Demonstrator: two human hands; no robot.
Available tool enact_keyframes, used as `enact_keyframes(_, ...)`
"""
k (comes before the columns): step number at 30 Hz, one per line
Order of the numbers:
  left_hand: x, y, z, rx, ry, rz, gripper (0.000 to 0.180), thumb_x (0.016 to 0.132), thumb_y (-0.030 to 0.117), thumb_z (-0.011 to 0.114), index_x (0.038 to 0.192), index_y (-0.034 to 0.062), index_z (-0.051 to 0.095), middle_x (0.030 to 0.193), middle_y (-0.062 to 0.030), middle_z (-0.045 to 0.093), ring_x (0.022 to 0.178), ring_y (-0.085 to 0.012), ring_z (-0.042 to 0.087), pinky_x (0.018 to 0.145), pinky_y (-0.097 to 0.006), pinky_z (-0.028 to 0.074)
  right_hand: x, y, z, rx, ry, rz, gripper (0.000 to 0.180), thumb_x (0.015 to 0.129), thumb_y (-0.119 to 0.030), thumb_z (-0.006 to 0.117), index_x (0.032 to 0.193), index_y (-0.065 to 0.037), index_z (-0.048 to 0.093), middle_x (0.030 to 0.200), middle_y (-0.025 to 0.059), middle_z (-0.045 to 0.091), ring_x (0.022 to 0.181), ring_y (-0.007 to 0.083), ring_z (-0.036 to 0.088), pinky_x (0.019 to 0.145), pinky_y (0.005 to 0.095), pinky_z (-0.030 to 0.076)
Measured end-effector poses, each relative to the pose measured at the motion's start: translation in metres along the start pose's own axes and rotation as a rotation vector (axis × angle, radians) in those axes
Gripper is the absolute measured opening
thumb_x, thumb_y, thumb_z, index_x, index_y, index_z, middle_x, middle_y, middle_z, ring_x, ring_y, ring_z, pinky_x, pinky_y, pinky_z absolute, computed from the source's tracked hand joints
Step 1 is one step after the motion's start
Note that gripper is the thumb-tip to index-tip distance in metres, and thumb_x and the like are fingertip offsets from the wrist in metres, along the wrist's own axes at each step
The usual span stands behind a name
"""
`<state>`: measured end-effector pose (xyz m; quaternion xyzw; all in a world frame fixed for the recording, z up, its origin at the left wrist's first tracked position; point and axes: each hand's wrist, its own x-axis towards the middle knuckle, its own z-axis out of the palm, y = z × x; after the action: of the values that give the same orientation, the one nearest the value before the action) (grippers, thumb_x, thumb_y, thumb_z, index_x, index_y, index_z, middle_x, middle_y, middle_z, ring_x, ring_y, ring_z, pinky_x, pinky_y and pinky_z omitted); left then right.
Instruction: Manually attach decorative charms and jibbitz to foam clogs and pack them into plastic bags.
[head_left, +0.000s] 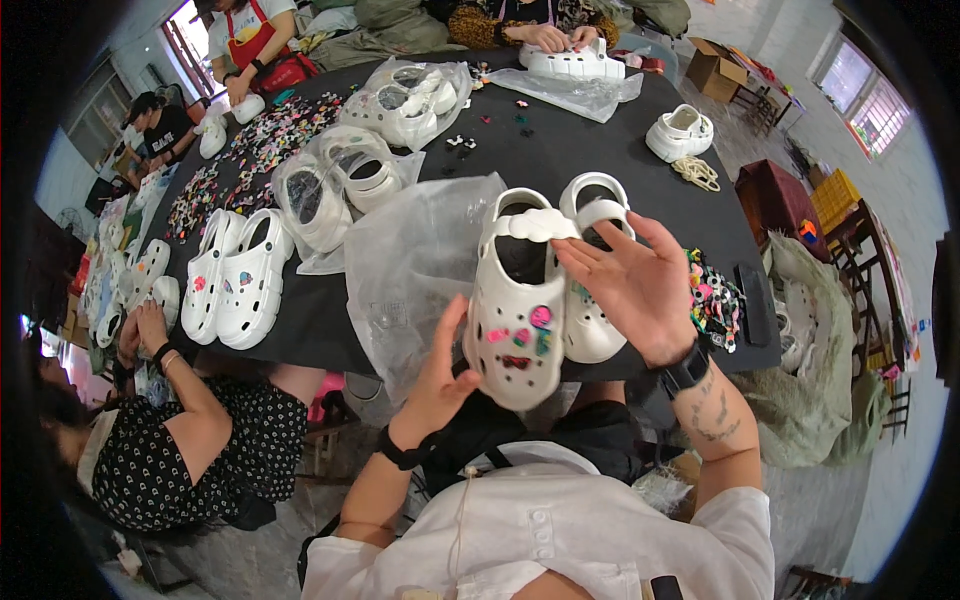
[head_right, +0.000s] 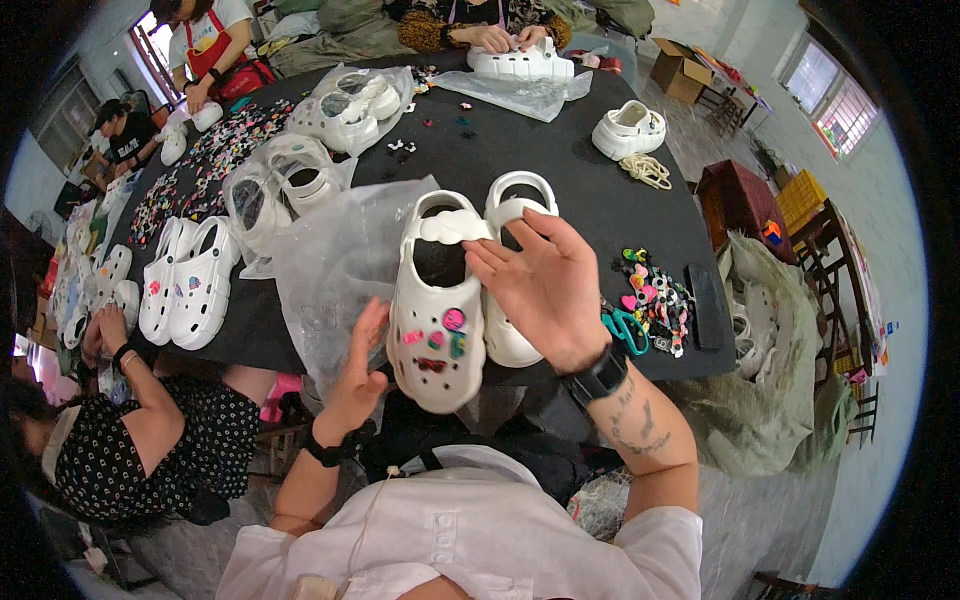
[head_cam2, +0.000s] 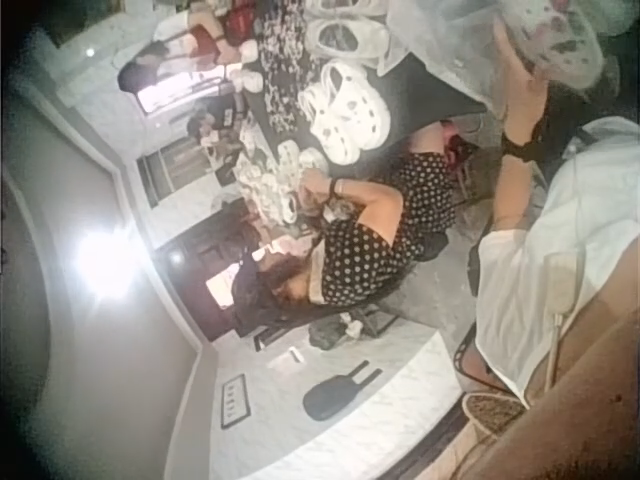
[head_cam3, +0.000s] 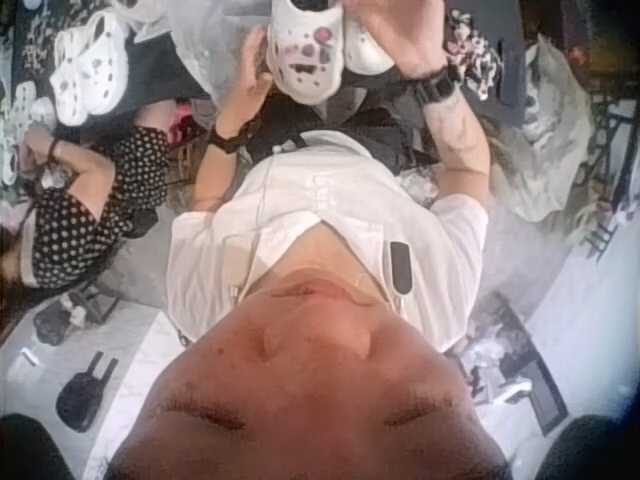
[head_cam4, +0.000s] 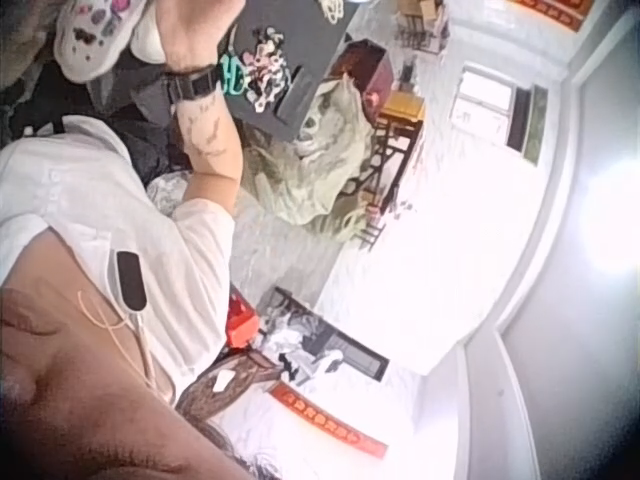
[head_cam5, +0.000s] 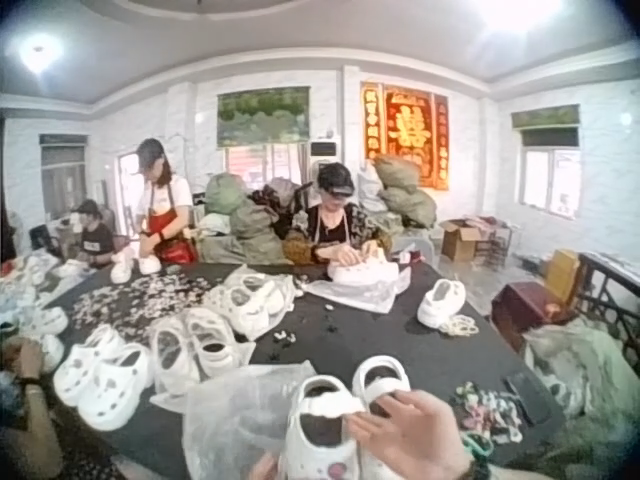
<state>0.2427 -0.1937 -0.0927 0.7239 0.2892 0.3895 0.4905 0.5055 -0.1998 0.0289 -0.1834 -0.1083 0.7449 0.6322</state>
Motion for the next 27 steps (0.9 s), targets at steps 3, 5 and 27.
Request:
enact_keyframes(3,0.004,0.003,0.015,0.182,-0.009,-0.038,0.105,0.079,0.052,0.070,0.152,-0.0001,0.016,0.152,-0.0245,0.028,0.142,-0.0370,0.028,0.115,-0.046,0.024,0.011,0.000,-0.025,-0.141,0.116,-0.017,0.054,0.094,-0.022,0.059,0.138,0.003,0.040,0.134,0.0202,0.046,0.123,0.0275,0.050,0.107,0.0392,0.039)
enact_keyframes(5,0.005,0.001,0.023,0.328,0.024,-0.044,0.106,0.069,0.032,0.086,0.149,0.0028,0.024,0.150,-0.0256,0.030,0.139,-0.0418,0.032,0.113,-0.049,0.029,0.000,-0.001,-0.033,-0.448,0.113,-0.171,0.054,0.094,-0.019,0.060,0.140,0.001,0.040,0.133,0.0175,0.050,0.122,0.0259,0.052,0.107,0.0381,0.039)
enact_keyframes(27,-0.011,-0.009,0.047,0.451,0.159,-0.004,0.097,0.066,0.034,0.087,0.144,0.0069,0.038,0.150,-0.0223,0.033,0.138,-0.0381,0.033,0.110,-0.049,0.030,-0.071,0.018,-0.138,-1.596,0.459,-0.512,0.100,0.059,-0.021,0.090,0.142,-0.004,0.037,0.134,0.0165,0.045,0.124,0.0323,0.046,0.105,0.0445,0.038)
